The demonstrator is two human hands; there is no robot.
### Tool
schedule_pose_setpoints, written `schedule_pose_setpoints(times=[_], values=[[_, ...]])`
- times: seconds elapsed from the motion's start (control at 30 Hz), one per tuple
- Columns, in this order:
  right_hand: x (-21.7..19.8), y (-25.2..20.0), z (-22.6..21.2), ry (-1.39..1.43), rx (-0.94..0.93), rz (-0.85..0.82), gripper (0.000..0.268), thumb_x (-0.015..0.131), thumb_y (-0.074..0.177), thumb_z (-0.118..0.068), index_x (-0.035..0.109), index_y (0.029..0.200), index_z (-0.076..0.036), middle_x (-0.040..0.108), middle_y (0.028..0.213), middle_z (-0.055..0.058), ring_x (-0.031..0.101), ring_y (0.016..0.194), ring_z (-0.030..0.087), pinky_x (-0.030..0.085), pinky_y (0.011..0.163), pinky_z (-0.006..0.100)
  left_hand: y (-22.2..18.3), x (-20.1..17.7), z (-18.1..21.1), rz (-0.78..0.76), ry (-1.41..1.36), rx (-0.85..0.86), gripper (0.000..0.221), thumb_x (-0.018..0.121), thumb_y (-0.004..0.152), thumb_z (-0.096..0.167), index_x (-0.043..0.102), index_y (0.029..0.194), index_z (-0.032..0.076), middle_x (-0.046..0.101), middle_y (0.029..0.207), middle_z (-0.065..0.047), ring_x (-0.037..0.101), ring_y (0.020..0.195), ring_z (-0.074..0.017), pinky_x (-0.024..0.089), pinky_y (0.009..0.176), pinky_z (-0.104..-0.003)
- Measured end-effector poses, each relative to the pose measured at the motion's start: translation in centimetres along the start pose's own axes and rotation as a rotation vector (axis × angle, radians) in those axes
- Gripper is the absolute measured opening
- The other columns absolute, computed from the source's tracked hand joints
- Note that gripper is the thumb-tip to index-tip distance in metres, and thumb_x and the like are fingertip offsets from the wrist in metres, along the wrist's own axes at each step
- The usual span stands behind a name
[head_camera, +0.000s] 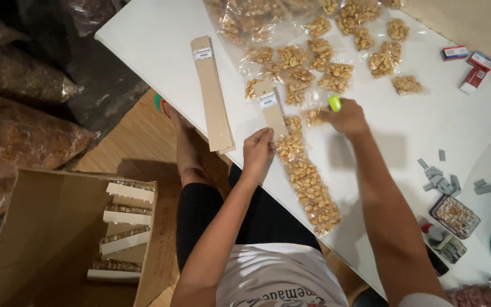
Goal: Stapling small plastic bags containing nuts onto cardboard display strips using a manual stapler.
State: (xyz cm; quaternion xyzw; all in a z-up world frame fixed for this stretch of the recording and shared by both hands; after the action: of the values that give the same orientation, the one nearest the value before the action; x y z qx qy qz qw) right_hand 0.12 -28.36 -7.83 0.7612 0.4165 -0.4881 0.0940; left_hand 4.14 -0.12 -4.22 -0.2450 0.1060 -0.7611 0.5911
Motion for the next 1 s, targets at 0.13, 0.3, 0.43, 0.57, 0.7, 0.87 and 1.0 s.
schedule_pose_setpoints(times=[0.13, 0.3, 0.43, 0.57, 0.7, 0.87, 1.0], values=[[-4.6, -5.2, -2.3, 0.308, -0.016, -0.018, 0.027, 0.087, 0.075, -0.030, 0.074, 0.091, -0.013, 0.067, 0.067, 0.010, 0.067, 0.056, 0.024, 0.053, 0.055, 0.036, 3.0, -0.3, -2.0, -0.018, -0.055, 0.008, 0.019, 0.068, 0.093, 0.018, 0.075, 0.101, 0.002, 0.057, 0.074, -0.002, 0.055, 0.063, -0.0093, 0.048, 0.053, -0.021], [-6.1, -10.5, -7.4, 0.800, -0.221, -0.217, 0.033, 0.083, 0.075, -0.015, 0.072, 0.100, 0.004, 0.064, 0.070, 0.012, 0.060, 0.055, 0.018, 0.052, 0.054, 0.031, -0.4, 0.2, 3.0, -0.134, -0.100, -0.015, 0.060, 0.061, 0.096, 0.058, 0.069, 0.111, 0.000, 0.059, 0.090, -0.003, 0.057, 0.080, -0.0105, 0.049, 0.068, -0.021], [-3.7, -9.9, -8.6, 0.685, -0.226, -0.364, 0.037, 0.082, 0.076, -0.014, 0.071, 0.102, 0.010, 0.062, 0.067, 0.018, 0.059, 0.053, 0.024, 0.049, 0.053, 0.034, -0.5, 1.3, 3.0, -0.164, 0.029, 0.120, 0.040, 0.071, 0.093, 0.046, 0.077, 0.102, 0.008, 0.063, 0.079, 0.002, 0.060, 0.076, -0.0061, 0.050, 0.070, -0.019], [-4.3, -10.3, -9.3, 0.597, -0.184, -0.349, 0.031, 0.080, 0.082, -0.019, 0.072, 0.101, 0.004, 0.062, 0.067, 0.016, 0.059, 0.052, 0.023, 0.049, 0.053, 0.035, 1.0, 1.0, 2.1, -0.121, 0.282, 0.245, 0.023, 0.069, 0.099, 0.034, 0.081, 0.099, 0.014, 0.066, 0.065, 0.001, 0.057, 0.067, -0.0070, 0.049, 0.066, -0.024], [-4.8, -7.5, -9.3, 0.777, -0.058, 0.095, 0.017, 0.067, 0.098, -0.030, 0.078, 0.098, -0.017, 0.066, 0.073, 0.005, 0.066, 0.058, 0.015, 0.055, 0.057, 0.030, 0.5, 1.4, 2.1, -0.113, 0.362, 0.271, 0.022, 0.070, 0.098, 0.035, 0.081, 0.105, 0.017, 0.072, 0.071, 0.000, 0.060, 0.074, -0.0063, 0.053, 0.073, -0.028], [-6.9, -10.2, -15.8, 1.216, 0.046, 0.270, 0.062, 0.061, 0.087, -0.065, 0.052, 0.106, -0.007, 0.060, 0.092, 0.012, 0.065, 0.080, 0.023, 0.054, 0.070, 0.036, -1.7, 3.1, 3.9, -0.186, 0.394, 0.397, 0.021, 0.069, 0.097, 0.027, 0.081, 0.102, 0.011, 0.074, 0.073, -0.007, 0.059, 0.076, -0.0072, 0.055, 0.073, -0.032], [-7.6, -11.4, -17.7, 0.843, 0.005, 0.189, 0.100, 0.039, 0.086, -0.073, 0.036, 0.154, 0.000, 0.029, 0.164, 0.022, 0.026, 0.152, 0.038, 0.023, 0.123, 0.049, -2.4, 3.8, 5.9, -0.287, 0.429, 0.440, 0.029, 0.064, 0.097, 0.019, 0.078, 0.076, 0.006, 0.079, 0.091, -0.003, 0.061, 0.070, -0.0065, 0.046, 0.061, -0.022]])
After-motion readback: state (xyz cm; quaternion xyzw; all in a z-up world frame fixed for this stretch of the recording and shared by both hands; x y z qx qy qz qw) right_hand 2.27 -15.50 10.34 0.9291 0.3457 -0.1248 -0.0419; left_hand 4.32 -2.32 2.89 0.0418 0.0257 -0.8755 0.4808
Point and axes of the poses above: each hand's wrist, its own y-axis towards the middle knuckle, its own x-axis out of the palm, z = x × y, the point moved 3 cm from there along y, towards the middle knuckle
